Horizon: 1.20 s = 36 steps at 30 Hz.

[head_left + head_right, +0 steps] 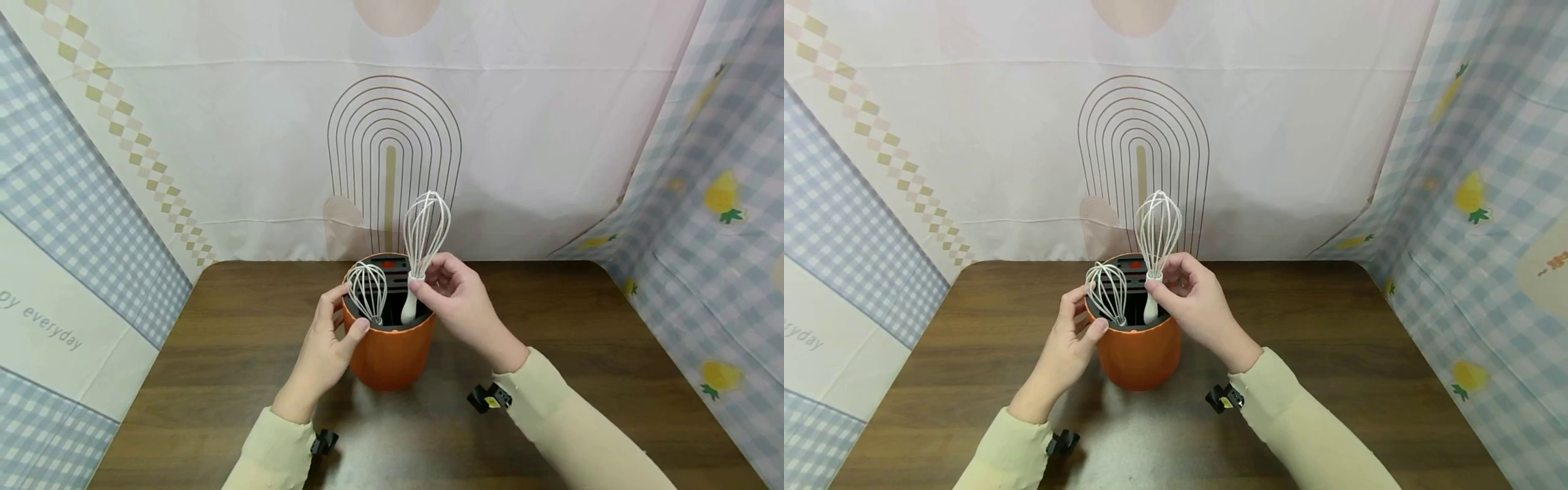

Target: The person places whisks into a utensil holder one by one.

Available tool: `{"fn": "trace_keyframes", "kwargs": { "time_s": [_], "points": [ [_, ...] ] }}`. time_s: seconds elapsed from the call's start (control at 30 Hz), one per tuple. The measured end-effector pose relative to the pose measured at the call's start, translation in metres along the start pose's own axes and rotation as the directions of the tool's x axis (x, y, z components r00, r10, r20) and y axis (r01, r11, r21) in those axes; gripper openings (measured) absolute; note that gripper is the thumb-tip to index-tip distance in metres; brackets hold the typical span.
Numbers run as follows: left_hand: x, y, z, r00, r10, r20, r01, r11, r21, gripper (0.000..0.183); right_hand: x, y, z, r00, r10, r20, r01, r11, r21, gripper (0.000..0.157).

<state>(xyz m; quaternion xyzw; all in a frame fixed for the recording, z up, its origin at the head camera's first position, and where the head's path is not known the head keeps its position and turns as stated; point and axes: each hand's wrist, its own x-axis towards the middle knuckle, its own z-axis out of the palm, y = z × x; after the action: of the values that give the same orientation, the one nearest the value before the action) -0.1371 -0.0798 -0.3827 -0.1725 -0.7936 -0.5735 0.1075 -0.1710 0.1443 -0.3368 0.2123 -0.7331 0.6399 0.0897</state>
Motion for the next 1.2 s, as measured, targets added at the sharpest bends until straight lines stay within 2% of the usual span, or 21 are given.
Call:
{"fn": "trace_keyframes", "kwargs": {
  "time_s": [0.13,0.37,0.5,0.7,0.8,0.93,1.07,1.13,1.2],
  "points": [
    [0.0,0.001,0.0,1.0,-0.01,0.003,0.01,1.0,-0.002,0.056,-0.002,-0.013,0.003,0.999,-0.002,0.036,0.004,0.999,-0.053,0.018],
    [0.004,-0.043,0.006,1.0,0.012,-0.014,-0.011,1.0,0.017,0.06,-0.006,-0.027,0.01,0.993,-0.015,0.119,0.037,0.981,-0.189,0.021],
    [0.004,-0.043,0.006,1.0,0.014,-0.015,-0.014,1.0,0.016,0.061,-0.007,-0.038,0.013,0.987,-0.027,0.16,0.066,0.968,-0.243,0.02],
    [0.004,-0.044,0.007,1.0,0.02,-0.017,-0.02,1.0,0.01,0.061,-0.005,-0.015,0.009,0.985,0.012,0.174,0.037,0.961,-0.275,0.02],
    [0.004,-0.044,0.006,1.0,0.022,-0.014,-0.022,1.0,0.007,0.06,-0.004,-0.007,0.007,0.985,0.0,0.174,0.051,0.956,-0.29,0.019],
    [0.004,-0.045,0.005,1.0,0.021,-0.012,-0.021,1.0,0.0,0.06,-0.005,-0.006,0.005,0.991,-0.046,0.129,0.085,0.945,-0.317,0.018],
    [0.005,-0.044,0.005,1.0,0.012,-0.016,-0.012,1.0,-0.004,0.061,-0.004,-0.003,0.002,0.993,-0.097,0.071,0.118,0.914,-0.389,0.018],
    [0.005,-0.041,0.005,1.0,0.005,-0.016,-0.005,1.0,-0.007,0.062,-0.004,0.0,0.002,0.992,-0.111,0.057,0.125,0.899,-0.421,0.018],
    [0.004,-0.03,0.003,1.0,0.002,-0.013,-0.002,1.0,-0.008,0.06,-0.004,0.004,0.001,0.992,-0.118,0.054,0.129,0.888,-0.442,0.018]
  ]
}}
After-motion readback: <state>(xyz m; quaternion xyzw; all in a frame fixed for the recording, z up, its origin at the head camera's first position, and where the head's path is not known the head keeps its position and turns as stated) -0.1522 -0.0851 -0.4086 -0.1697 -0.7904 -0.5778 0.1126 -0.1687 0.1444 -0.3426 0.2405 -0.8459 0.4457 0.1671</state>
